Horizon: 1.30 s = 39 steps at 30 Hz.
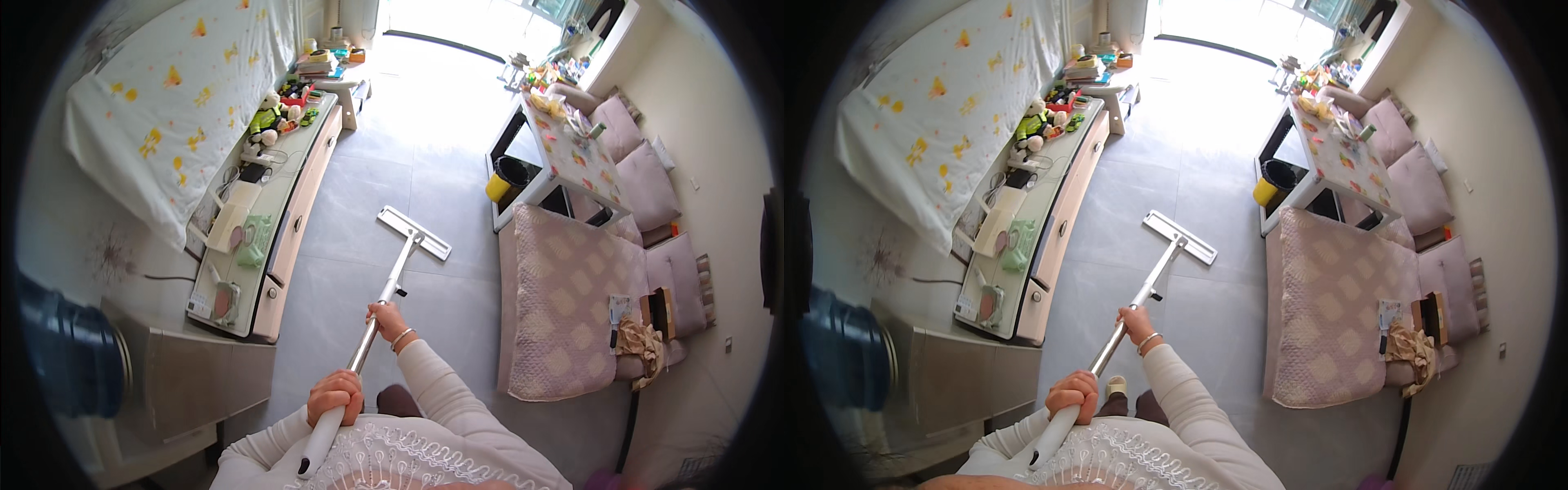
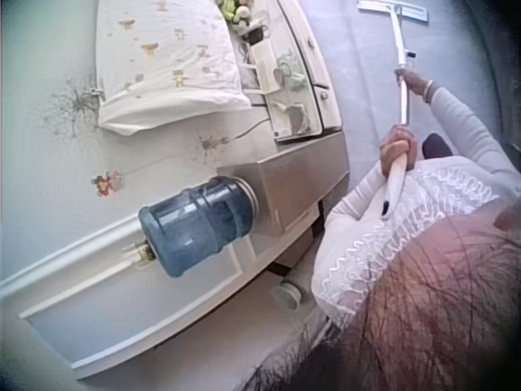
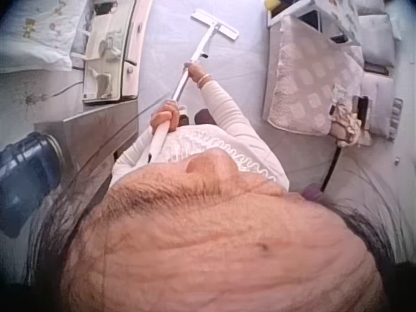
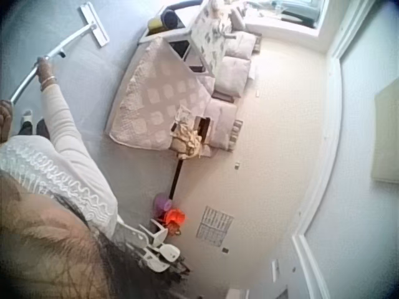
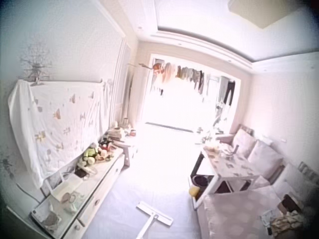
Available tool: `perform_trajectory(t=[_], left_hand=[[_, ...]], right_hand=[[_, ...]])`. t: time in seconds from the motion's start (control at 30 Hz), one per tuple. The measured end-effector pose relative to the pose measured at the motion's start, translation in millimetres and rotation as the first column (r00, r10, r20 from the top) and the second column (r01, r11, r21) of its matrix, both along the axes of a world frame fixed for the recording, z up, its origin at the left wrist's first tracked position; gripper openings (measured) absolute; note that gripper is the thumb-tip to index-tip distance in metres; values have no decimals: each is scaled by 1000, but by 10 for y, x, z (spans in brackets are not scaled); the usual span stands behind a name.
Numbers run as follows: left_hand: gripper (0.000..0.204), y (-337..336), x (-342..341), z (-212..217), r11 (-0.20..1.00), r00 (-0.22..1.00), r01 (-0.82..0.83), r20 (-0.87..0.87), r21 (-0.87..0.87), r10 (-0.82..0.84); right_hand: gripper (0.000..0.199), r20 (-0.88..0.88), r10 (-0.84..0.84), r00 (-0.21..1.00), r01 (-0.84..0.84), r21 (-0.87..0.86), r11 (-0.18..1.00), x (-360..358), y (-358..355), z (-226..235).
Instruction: The person mops the tiled floor of a living room using a flat mop and a bucket. They repeatedly dip the mop into the bucket, wring it, and push it across the floor around furniture and toys.
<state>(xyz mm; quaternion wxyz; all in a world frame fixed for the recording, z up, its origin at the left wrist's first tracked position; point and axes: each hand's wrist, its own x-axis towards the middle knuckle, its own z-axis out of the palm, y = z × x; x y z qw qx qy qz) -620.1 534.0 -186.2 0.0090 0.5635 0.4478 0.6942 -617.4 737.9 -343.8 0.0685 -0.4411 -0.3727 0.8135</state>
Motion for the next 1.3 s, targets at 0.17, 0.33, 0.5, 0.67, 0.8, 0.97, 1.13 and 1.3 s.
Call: perform_trajectory(t=[0.17, 0.33, 0.5, 0.67, 0.8, 0.97, 1.13, 1.3], left_hand=[[26, 715, -574, 88, 998, 999, 40, -3, -57, -40], [25, 1693, -959, 190, 998, 998, 47, -48, -34, -49], [26, 2804, -1215, 155, 1000, 1000, -12, 6, 16, 12], [25, 3720, -1578, 122, 1000, 1000, -7, -2, -16, 7], [24, 4343, -1958, 124, 999, 1000, 14, -12, -38, -14], [24, 5249, -2713, 23, 997, 997, 73, -17, -33, -74], [24, 6127, -3664, 74, 986, 988, 151, -12, -70, -152], [26, 6915, -4510, 238, 960, 964, 260, -33, -108, -265]], right_hand=[[8, -15, 7, 1000, -7, -28, 1000, -530, 716, 60], [8, -71, 21, 997, -23, -33, 999, -941, 1672, 75], [12, -90, -45, 995, 40, -52, 998, -1438, 2778, 202], [11, -124, -63, 990, 53, -81, 995, -1746, 3629, 81], [11, -117, -93, 989, 85, -70, 994, -2041, 4238, 65], [12, -132, -125, 983, 118, -59, 991, -2629, 5135, -1], [10, -110, -165, 980, 159, -61, 985, -3363, 6073, 75], [11, -127, -217, 968, 204, -107, 973, -4002, 6793, 92]])
